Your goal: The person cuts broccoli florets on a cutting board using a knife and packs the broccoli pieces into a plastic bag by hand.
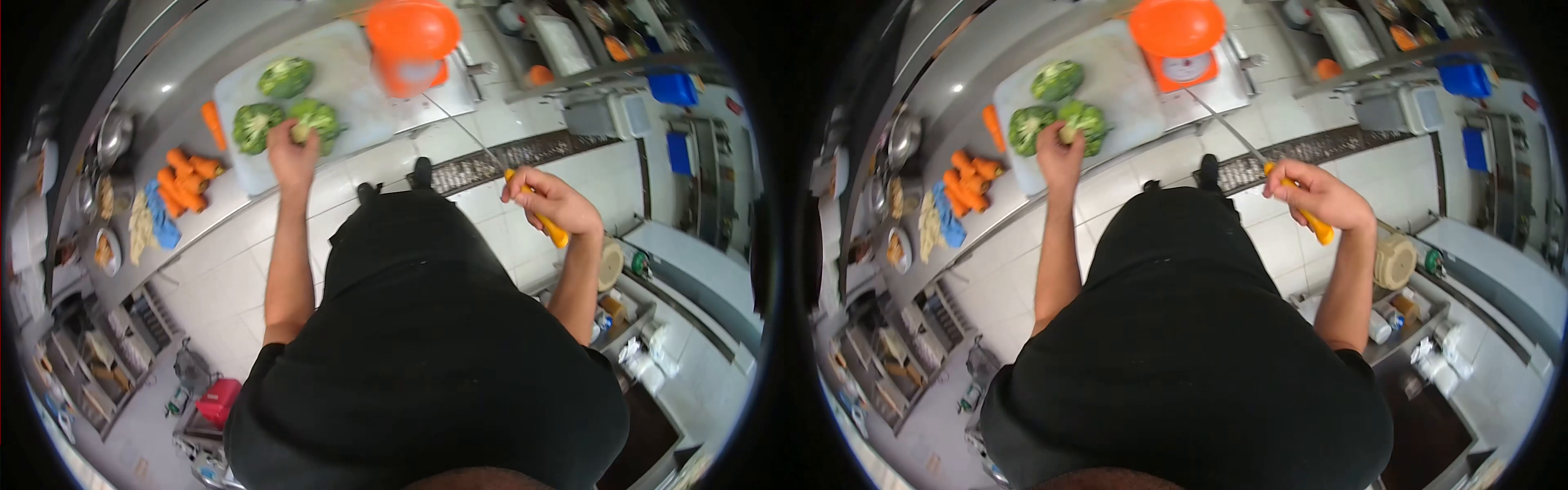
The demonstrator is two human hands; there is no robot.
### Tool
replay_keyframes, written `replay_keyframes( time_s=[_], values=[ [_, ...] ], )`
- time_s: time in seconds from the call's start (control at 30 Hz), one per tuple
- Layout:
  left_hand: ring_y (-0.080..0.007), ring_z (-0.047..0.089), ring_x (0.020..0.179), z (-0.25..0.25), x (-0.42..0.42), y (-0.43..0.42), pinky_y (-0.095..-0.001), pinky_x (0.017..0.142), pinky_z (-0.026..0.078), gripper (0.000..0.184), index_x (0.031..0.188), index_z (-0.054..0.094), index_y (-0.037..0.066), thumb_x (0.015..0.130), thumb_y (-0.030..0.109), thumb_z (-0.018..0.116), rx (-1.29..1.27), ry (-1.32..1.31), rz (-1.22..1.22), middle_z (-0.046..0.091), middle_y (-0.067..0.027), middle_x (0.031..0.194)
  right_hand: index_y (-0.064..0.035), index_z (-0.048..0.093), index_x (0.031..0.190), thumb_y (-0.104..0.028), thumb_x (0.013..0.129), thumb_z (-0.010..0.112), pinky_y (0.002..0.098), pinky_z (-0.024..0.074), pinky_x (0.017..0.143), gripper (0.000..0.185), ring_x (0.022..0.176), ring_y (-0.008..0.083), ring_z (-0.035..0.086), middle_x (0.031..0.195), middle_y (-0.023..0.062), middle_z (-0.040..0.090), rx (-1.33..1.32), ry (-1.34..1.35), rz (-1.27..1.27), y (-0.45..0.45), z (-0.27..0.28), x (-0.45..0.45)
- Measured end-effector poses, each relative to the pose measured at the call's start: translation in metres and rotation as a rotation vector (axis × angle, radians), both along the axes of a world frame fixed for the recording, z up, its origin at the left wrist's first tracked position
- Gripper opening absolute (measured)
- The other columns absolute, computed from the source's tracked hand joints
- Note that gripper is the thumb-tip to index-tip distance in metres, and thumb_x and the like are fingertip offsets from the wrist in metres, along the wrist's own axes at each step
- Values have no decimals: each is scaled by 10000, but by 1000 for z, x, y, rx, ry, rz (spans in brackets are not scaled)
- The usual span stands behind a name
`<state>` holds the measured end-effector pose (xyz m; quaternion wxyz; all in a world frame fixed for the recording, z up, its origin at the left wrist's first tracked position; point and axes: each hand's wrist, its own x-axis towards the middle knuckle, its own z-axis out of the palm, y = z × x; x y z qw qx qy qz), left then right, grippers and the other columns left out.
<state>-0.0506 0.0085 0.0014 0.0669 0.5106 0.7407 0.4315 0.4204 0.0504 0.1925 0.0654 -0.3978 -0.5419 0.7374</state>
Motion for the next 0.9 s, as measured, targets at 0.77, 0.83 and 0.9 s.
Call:
replay_keyframes(
  time_s=[0.77, 0.83, 0.9],
  values=[
    [-236, 693, 786, 17, 30, 18, -375, 697, 591, 432, 1164, 703, -10, 883, 244, 910, -85, -103, 83, 673, -149, 1096, -45, 542, 1236, -244, 1115, 603, 560, 505, 751, 241, 882, 489, 680, 865, 239, 691, 715, -477, 251, 1, -28, -106],
    [-235, 687, 794, 14, 32, 19, -379, 699, 587, 424, 1152, 692, -3, 884, 245, 909, -69, -92, 109, 666, -144, 1088, -49, 542, 1232, -246, 1112, 607, 572, 505, 750, 240, 887, 483, 683, 859, 235, 691, 754, -500, 279, 3, -25, -108],
    [-318, 685, 899, 16, 34, 18, -439, 776, 581, 424, 1158, 670, 21, 879, 244, 899, -113, -100, 115, 648, -156, 1088, -51, 542, 1230, -248, 1110, 610, 579, 508, 749, 240, 889, 479, 686, 861, 231, 694, 783, -519, 308, 6, -22, -111]
  ],
)
